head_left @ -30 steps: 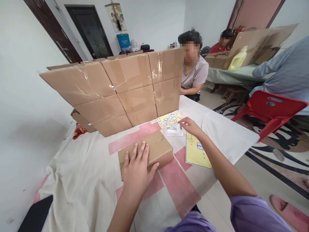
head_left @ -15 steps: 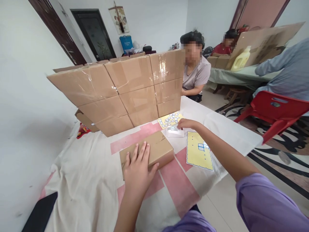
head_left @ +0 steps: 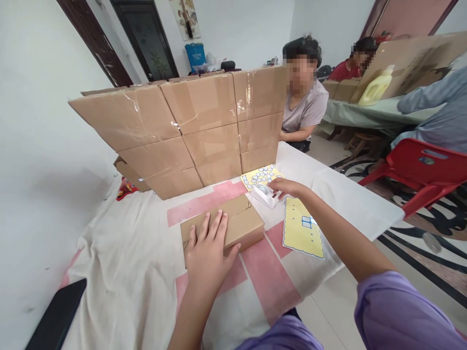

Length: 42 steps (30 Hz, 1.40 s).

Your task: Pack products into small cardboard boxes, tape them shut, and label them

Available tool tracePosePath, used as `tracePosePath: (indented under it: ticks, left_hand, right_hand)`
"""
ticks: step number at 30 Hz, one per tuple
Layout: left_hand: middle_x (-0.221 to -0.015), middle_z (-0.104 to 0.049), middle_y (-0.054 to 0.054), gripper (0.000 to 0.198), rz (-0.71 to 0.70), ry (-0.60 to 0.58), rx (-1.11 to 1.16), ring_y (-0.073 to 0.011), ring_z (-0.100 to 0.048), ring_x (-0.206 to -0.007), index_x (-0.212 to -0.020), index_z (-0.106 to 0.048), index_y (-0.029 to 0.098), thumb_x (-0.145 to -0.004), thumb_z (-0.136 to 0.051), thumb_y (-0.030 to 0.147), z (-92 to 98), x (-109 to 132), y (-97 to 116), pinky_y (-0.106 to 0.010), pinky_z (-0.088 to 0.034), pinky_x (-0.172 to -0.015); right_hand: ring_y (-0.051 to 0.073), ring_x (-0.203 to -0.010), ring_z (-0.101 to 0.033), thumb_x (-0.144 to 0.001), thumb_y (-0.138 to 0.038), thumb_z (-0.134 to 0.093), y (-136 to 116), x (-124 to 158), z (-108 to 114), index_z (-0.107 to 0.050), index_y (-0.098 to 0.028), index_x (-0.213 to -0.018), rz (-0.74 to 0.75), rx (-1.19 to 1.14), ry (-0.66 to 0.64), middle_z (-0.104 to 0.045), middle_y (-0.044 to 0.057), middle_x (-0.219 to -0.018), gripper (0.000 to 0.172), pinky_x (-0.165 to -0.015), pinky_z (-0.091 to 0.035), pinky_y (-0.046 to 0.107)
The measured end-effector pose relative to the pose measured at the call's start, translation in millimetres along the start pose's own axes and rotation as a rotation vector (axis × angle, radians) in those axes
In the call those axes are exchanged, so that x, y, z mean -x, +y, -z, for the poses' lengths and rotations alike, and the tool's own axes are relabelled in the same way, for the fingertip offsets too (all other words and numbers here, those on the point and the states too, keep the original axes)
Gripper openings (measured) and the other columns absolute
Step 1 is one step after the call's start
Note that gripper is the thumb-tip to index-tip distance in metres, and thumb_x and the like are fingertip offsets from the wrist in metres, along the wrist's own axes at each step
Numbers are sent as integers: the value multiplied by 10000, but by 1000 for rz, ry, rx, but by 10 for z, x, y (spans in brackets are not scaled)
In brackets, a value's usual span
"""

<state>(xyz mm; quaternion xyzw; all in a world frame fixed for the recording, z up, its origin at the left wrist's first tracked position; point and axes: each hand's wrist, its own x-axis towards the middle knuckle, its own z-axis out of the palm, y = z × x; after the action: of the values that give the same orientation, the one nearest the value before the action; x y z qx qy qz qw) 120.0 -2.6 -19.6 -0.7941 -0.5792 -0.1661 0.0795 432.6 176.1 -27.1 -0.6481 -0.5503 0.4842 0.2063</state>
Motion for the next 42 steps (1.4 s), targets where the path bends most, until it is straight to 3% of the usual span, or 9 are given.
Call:
tracePosePath:
  ticks: [9, 18, 28, 35, 42]
  left_hand:
    - [-1576, -432, -37, 684, 0, 1, -16, -347, -390, -1463, -1536, -396, 240, -904, -561, 445, 3, 2, -3, -613, -284, -1182]
    - [-1583, -418, -26, 647, 27, -38, -90, -329, -381, -1475, -1531, -406, 244, -923, -522, 435, 66, -7, 46, -594, -323, -1173]
    - [-1569, -442, -25, 642, 11, 0, -102, -333, -417, -1449, -1516, -426, 212, -920, -525, 430, 50, 6, 39, -604, -332, -1152]
    - [-1563, -454, -31, 634, 3, 23, -89, -333, -414, -1450, -1513, -428, 217, -923, -519, 428, 49, 0, 39, -590, -308, -1162]
    - [-1567, -445, -21, 631, 5, 25, -90, -333, -415, -1447, -1512, -423, 217, -925, -513, 428, 54, 6, 52, -587, -301, -1157]
  right_hand:
    - [194, -821, -647, -782, -271, -713, 143, -53, -200, -557, -151, -791, -49, -141, 169, -622, 96, -867, 197, -550, -516, 221]
    - [172, -707, -604, -678, -187, -703, 322, -24, -228, -547, -167, -649, -4, -381, 254, -561, 48, -720, 160, -562, -547, 269]
    - [133, -625, -446, -592, -208, -704, 459, 93, -317, -420, -200, -496, 124, -609, 310, -403, -5, -596, 300, -571, -514, 269]
    - [155, -690, -517, -545, -275, -795, 502, 167, -322, -494, -200, -512, 176, -715, 291, -500, 2, -641, 312, -651, -543, 300]
    - [173, -744, -584, -474, -309, -929, 552, 181, -328, -480, -191, -511, 186, -804, 278, -545, 1, -625, 466, -735, -558, 338]
